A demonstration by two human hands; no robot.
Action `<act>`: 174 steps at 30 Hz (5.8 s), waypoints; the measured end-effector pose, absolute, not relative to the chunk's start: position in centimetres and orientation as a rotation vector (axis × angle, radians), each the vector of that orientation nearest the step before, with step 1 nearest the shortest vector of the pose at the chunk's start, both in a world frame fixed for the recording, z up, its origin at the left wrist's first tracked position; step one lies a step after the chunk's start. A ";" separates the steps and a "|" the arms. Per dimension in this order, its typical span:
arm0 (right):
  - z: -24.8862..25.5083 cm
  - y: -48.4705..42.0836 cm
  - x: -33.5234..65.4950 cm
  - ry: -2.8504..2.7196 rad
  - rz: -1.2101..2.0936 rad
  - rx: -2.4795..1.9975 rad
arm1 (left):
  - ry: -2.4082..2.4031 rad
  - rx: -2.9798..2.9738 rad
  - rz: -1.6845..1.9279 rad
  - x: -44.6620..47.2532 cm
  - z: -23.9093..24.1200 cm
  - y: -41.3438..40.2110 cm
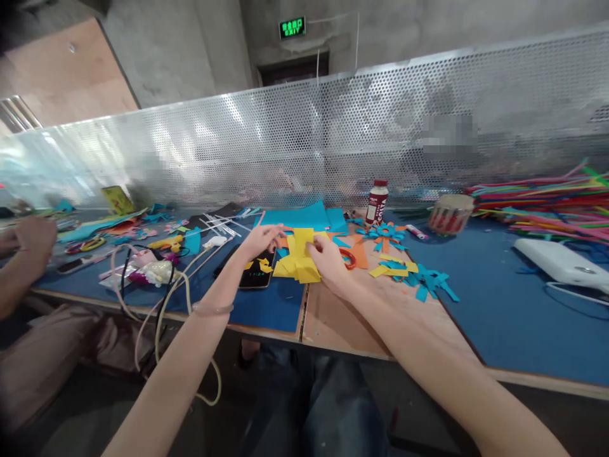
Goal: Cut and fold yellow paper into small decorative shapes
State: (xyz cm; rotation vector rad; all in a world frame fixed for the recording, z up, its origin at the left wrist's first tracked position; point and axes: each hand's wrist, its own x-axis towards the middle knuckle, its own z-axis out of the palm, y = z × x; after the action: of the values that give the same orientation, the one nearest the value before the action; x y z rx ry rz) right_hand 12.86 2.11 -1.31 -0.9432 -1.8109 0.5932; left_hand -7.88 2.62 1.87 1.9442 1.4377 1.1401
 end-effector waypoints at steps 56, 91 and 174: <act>-2.2 4.1 13.1 -1.733 0.732 -0.855 | 1.050 1.639 1.202 -3.2 0.3 2.0; -1.6 4.7 14.6 -1.731 0.639 -0.791 | 1.041 1.504 1.275 -3.1 0.2 2.1; -1.7 4.6 14.6 -1.658 0.704 -0.804 | 0.953 1.431 1.256 -3.6 0.0 2.9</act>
State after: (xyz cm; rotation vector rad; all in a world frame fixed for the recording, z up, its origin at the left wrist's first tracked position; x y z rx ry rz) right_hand 14.56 4.63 -1.67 -0.8044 -1.6577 0.7037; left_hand -3.60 2.88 0.03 1.4305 0.9527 1.2557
